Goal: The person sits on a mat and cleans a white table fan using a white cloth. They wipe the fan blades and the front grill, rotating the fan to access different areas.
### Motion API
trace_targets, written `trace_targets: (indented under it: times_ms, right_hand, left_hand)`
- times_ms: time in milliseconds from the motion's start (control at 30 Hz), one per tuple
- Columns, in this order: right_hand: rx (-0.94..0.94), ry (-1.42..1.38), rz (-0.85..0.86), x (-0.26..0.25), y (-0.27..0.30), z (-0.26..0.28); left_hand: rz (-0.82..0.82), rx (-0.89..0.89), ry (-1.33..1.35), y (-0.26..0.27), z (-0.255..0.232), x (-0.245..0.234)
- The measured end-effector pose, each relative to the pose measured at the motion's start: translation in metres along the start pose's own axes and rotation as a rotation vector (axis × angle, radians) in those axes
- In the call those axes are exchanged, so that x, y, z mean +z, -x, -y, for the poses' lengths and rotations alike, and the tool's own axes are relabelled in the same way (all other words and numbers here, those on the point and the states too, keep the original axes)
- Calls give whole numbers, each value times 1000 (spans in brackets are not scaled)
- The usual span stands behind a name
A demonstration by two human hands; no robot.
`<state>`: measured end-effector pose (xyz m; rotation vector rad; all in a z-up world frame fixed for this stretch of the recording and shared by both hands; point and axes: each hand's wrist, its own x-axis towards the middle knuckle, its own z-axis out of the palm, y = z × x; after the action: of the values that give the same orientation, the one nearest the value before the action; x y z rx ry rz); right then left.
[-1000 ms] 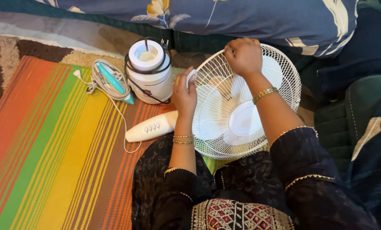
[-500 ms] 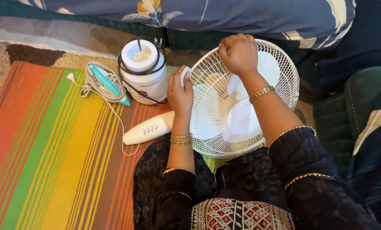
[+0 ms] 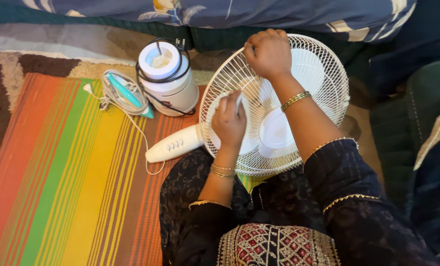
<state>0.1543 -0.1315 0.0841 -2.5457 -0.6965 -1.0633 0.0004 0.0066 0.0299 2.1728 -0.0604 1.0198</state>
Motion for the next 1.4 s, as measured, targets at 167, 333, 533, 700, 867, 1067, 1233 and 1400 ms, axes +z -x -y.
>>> trace_targets:
  times_ms: [167,333,533,700,867,1067,1233,1400]
  right_hand:
    - [10,0,20,4,1,0]
    - [-31,34,-12,14,1,5]
    - [-36,19,-13,12,5,2]
    - [-47,29,-17,10,4,5]
    - [-47,38,-9,9,5,5]
    - [-38,27,-9,9,4,8]
    - [-39,27,-14,9,3,11]
    - [-39,24,-14,6,2,13]
  left_hand:
    - [-38,60,-20,15,-4,0]
    - [16,124,-4,55,-20,16]
    - [156,158,-14,80,-26,27]
    - [100,246,51,82,-28,19]
    - [108,224,61,72,-21,15]
    - [105,219,75,69,-18,14]
    - [58,228,54,68,-13,17]
    - [37,252,30,68,-7,20]
